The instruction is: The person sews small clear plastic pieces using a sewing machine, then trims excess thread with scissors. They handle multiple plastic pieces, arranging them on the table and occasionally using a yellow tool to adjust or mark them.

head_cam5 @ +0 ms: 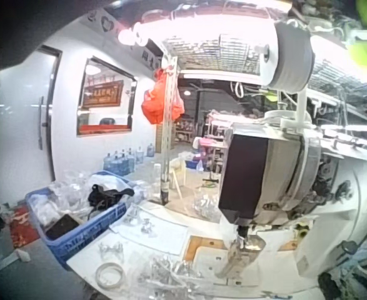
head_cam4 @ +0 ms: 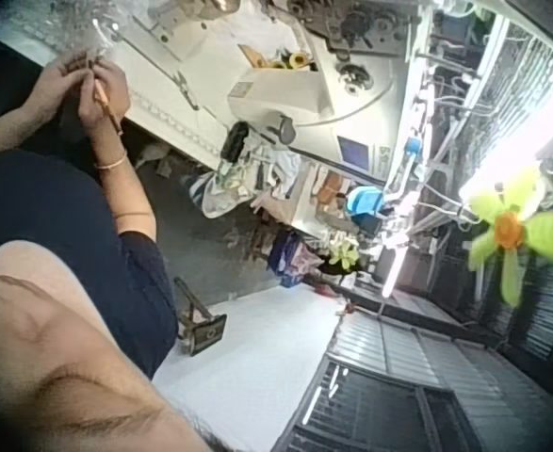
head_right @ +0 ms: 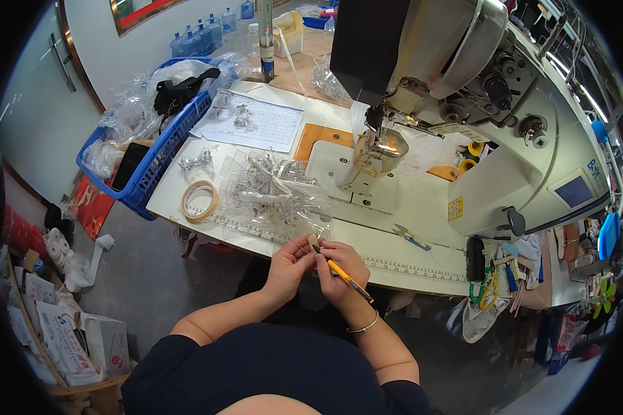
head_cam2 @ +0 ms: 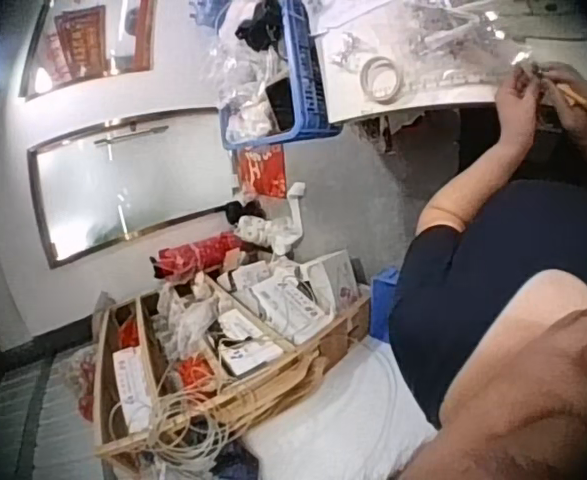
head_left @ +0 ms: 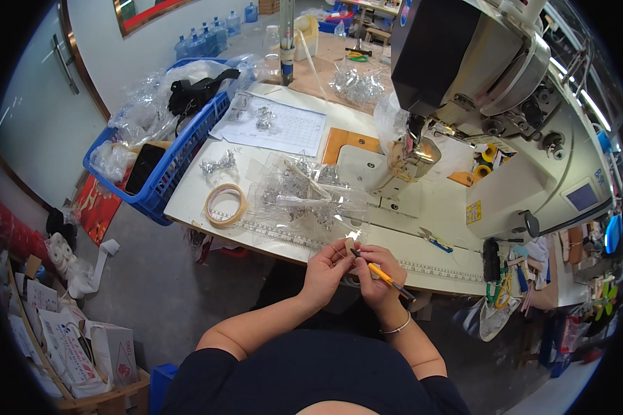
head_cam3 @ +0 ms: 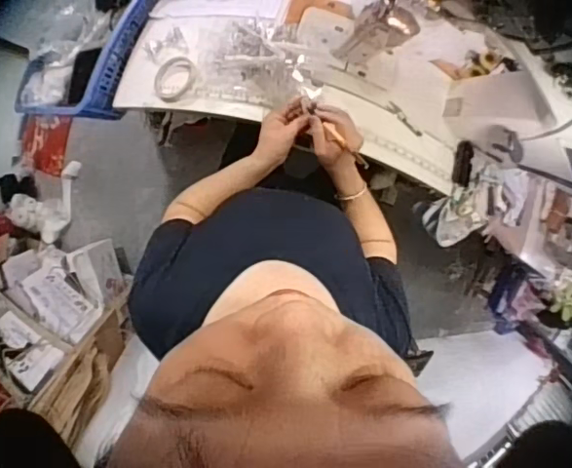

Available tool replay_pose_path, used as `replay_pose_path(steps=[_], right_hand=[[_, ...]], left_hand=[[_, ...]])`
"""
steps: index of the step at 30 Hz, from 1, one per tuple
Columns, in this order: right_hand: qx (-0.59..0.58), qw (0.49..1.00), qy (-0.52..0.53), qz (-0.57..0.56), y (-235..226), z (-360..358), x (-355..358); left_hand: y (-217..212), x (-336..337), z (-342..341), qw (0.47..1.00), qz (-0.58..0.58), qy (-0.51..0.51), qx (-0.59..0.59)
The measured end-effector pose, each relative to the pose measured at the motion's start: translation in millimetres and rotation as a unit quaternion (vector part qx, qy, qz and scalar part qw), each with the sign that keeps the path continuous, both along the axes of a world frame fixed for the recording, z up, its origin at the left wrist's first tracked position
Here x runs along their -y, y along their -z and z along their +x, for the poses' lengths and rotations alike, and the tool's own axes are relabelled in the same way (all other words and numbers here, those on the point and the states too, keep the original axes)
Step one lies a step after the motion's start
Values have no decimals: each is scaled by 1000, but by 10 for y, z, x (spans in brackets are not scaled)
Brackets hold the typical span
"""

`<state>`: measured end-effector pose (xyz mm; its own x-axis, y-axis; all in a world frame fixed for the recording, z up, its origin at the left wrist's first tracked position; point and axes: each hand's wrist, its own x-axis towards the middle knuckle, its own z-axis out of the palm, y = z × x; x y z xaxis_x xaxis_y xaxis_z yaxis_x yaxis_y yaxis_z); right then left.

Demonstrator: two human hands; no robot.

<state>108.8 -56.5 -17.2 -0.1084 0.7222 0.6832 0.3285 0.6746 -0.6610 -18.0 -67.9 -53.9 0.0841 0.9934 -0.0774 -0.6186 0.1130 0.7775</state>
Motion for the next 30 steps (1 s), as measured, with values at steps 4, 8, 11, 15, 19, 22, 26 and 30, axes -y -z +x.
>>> replay_pose_path(steps=[4,8,11,15,19,22,26,30], right_hand=[[15,999,29,4,12,-39,7],[22,999,38,8,36,-51,1],[29,999,39,7,17,-55,10],[37,999,29,2,30,-35,20],[17,1000,18,-19,30,-12,39],[0,999,33,-20,28,-9,12],[21,999,28,-1,26,-27,-12],[25,999,37,-3,14,-37,2]], left_hand=[[-10,-4,-5,1000,4,3,-8],[-39,6,-10,1000,13,3,-27],[-22,7,-5,1000,9,-6,-22],[-1,5,6,1000,10,-8,-21],[-20,10,11,1000,9,-12,-22],[-39,11,1,1000,8,-5,-18],[-38,11,11,1000,15,-11,-19],[-42,18,21,1000,15,-19,-16]])
